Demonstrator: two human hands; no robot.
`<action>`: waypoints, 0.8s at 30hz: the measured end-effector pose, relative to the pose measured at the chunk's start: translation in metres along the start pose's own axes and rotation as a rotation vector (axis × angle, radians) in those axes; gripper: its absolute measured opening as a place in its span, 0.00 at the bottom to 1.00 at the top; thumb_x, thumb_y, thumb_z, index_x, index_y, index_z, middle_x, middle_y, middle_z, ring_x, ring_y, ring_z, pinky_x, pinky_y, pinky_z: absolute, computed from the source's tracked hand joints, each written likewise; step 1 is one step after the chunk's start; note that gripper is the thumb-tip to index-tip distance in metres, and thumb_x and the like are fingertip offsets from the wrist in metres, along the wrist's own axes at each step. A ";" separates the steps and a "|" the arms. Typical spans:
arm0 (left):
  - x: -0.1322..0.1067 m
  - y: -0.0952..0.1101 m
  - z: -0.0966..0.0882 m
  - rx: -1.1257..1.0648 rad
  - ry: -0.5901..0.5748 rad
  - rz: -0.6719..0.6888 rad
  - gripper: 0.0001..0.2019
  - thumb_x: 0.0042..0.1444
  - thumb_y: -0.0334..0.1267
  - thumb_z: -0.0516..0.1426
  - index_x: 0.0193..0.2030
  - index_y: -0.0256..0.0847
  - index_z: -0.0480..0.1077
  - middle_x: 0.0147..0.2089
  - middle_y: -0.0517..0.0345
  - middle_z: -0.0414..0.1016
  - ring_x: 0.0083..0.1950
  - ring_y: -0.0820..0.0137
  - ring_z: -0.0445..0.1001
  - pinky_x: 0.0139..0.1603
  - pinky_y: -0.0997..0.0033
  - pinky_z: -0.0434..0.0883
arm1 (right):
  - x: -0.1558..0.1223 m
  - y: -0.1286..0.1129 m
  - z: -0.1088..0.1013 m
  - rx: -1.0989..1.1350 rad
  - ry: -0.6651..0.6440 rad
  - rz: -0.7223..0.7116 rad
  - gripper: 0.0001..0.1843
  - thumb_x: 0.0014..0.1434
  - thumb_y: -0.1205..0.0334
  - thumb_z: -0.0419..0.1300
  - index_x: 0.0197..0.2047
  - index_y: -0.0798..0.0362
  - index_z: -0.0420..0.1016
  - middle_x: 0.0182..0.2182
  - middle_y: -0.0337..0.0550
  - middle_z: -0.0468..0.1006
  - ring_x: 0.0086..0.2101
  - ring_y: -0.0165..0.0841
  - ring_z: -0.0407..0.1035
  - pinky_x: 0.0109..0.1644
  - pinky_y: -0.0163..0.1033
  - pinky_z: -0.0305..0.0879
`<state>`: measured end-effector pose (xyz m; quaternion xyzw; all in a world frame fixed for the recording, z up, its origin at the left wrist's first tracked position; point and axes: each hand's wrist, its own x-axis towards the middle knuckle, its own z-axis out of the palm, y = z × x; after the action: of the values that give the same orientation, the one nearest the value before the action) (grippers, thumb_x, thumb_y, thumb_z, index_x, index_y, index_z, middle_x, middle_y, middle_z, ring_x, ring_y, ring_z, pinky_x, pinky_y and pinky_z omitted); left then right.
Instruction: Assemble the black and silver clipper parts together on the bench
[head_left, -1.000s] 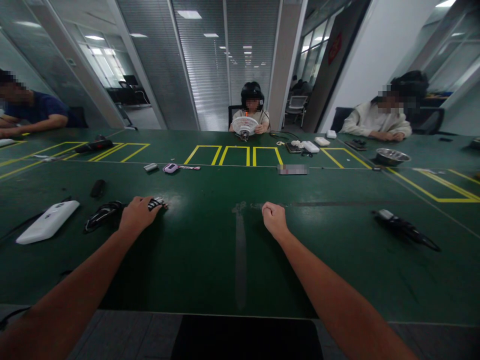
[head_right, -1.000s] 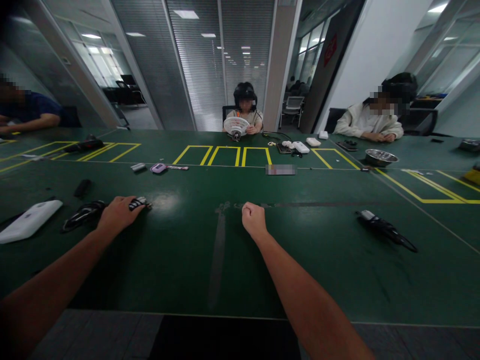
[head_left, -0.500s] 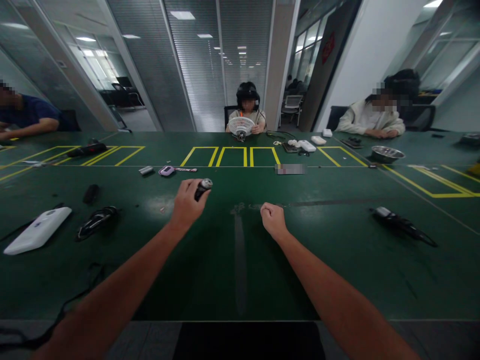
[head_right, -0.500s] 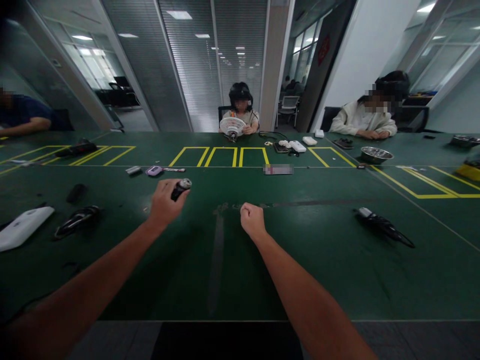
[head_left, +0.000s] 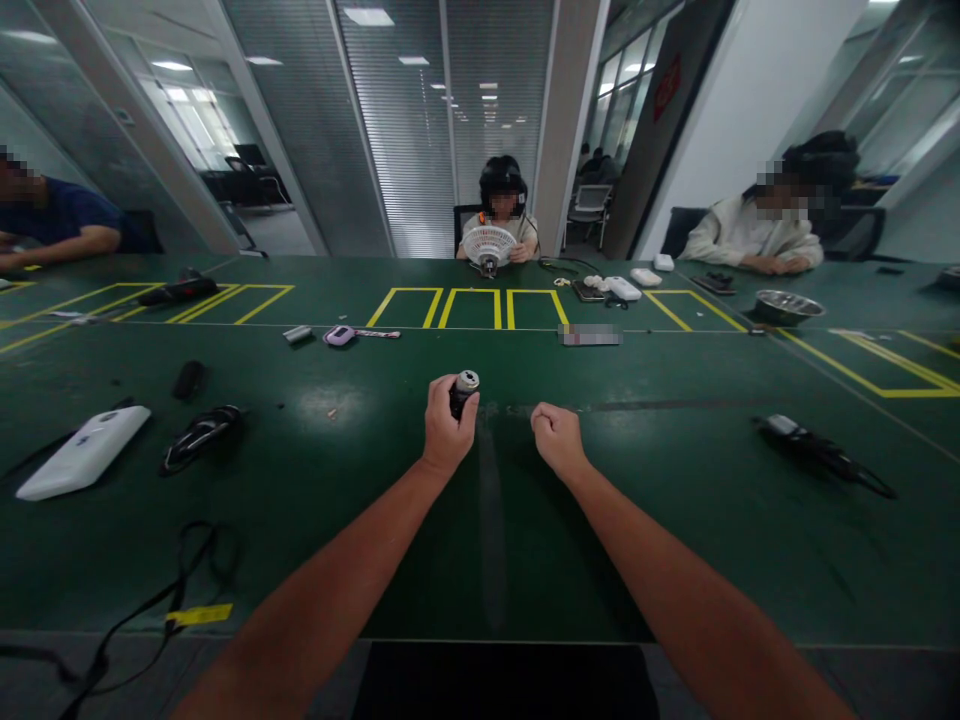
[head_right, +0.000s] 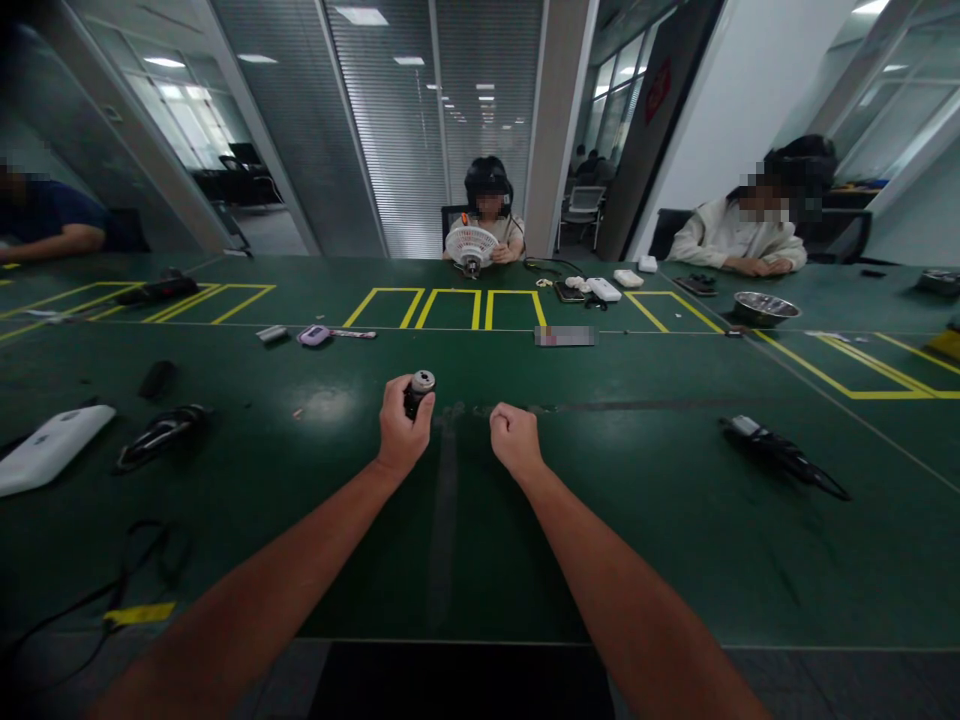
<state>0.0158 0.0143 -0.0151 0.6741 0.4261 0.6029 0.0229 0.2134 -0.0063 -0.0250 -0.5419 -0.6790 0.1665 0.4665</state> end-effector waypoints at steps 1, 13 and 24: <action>0.000 0.001 -0.001 -0.008 0.002 -0.001 0.13 0.61 0.39 0.56 0.51 0.39 0.64 0.48 0.46 0.68 0.51 0.61 0.69 0.54 0.59 0.67 | -0.001 -0.001 0.000 0.001 -0.005 -0.007 0.14 0.52 0.72 0.46 0.18 0.53 0.64 0.16 0.36 0.64 0.21 0.28 0.60 0.27 0.33 0.53; -0.011 0.041 0.010 -0.224 -0.078 -0.104 0.14 0.63 0.42 0.54 0.53 0.44 0.63 0.48 0.48 0.69 0.49 0.62 0.71 0.52 0.59 0.69 | -0.005 -0.030 0.004 0.168 0.003 -0.151 0.17 0.59 0.64 0.52 0.51 0.52 0.71 0.45 0.47 0.73 0.43 0.36 0.68 0.47 0.40 0.65; -0.027 0.057 0.024 -0.399 -0.173 -0.213 0.14 0.66 0.42 0.49 0.56 0.45 0.60 0.51 0.45 0.69 0.51 0.62 0.71 0.53 0.56 0.70 | -0.012 -0.054 0.016 0.545 -0.057 -0.004 0.24 0.65 0.49 0.51 0.61 0.49 0.62 0.56 0.46 0.69 0.56 0.36 0.65 0.62 0.42 0.59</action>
<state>0.0697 -0.0264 -0.0124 0.6566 0.3636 0.6094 0.2557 0.1683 -0.0322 0.0009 -0.3903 -0.6231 0.3572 0.5760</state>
